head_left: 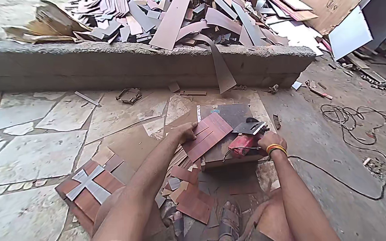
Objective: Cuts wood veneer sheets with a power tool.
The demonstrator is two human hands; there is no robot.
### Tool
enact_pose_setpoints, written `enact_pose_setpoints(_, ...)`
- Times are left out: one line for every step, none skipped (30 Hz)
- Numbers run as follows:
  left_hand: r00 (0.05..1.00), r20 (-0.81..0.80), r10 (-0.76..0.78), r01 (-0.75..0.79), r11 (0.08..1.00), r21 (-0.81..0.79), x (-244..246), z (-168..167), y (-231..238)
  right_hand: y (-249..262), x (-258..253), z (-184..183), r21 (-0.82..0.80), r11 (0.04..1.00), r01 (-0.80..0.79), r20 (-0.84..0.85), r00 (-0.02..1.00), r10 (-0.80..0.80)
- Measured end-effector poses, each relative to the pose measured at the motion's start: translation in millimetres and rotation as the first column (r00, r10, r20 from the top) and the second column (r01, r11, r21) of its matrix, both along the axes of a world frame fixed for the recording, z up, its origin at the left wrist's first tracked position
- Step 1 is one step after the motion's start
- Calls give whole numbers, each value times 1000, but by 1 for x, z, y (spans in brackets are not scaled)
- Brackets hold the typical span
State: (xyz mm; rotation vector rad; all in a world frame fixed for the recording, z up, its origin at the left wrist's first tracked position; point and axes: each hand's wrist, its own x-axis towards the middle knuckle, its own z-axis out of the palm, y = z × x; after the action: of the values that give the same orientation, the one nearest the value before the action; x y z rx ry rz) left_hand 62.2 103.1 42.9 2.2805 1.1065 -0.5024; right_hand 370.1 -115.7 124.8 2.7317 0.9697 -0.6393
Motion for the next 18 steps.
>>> enact_pose_setpoints(1000,-2,-13,13,1000,-3,2,2,4,0,-1,0,9,1000,11,5,1000,-11)
enact_pose_setpoints(1000,16,-11,11,1000,1,1,1,8,-1,-2,0,20,1000,20,9,1000,-20)
enact_pose_setpoints(999,45,-5,4,1000,11,-1,-2,12,-2,-2,-1,29,999,23,10,1000,-23)
enact_pose_setpoints(996,84,5,-6,1000,18,-3,-4,14,-2,-2,-2,37,999,18,9,1000,-19)
enact_pose_setpoints(992,128,23,-27,999,25,-5,-7,15,-2,-2,-2,37,999,10,11,1000,-11)
enact_pose_setpoints(984,170,52,-60,997,43,-8,-10,13,-3,-1,-2,32,999,2,14,1000,-2)
enact_pose_setpoints(974,204,94,-109,992,64,-11,-14,8,-3,-2,-2,29,1000,-3,17,1000,2)
enact_pose_setpoints(964,226,140,-165,982,95,-14,-16,4,-4,-2,-1,29,1000,-4,19,1000,3)
enact_pose_setpoints(957,229,180,-215,967,137,-18,-16,-2,-4,-3,-1,34,999,-4,21,1000,4)
enact_pose_setpoints(957,202,207,-245,952,184,-23,-15,-9,-5,-3,-1,37,999,-6,22,1000,5)
enact_pose_setpoints(962,152,228,-258,939,227,-29,-14,-17,-5,-3,-1,38,999,-10,24,1000,9)
enact_pose_setpoints(964,92,251,-266,930,253,-36,-12,-25,-6,-3,-1,38,999,-16,25,1000,15)
enact_pose_setpoints(961,29,275,-273,927,256,-43,-9,-32,-6,-3,0,37,999,-22,26,999,21)
enact_pose_setpoints(958,-35,283,-267,933,240,-51,-4,-38,-6,-3,0,36,999,-31,25,999,30)
enact_pose_setpoints(955,-108,275,-250,948,198,-58,3,-45,-7,-4,1,34,999,-40,24,999,39)
enact_pose_setpoints(952,-177,250,-225,963,150,-65,11,-52,-7,-4,1,29,998,-49,21,999,48)
enact_pose_setpoints(947,-239,215,-195,975,107,-71,19,-59,-7,-5,2,27,998,-58,17,998,58)
enact_pose_setpoints(941,-294,168,-152,985,78,-76,26,-68,-8,-5,3,27,997,-67,16,998,67)
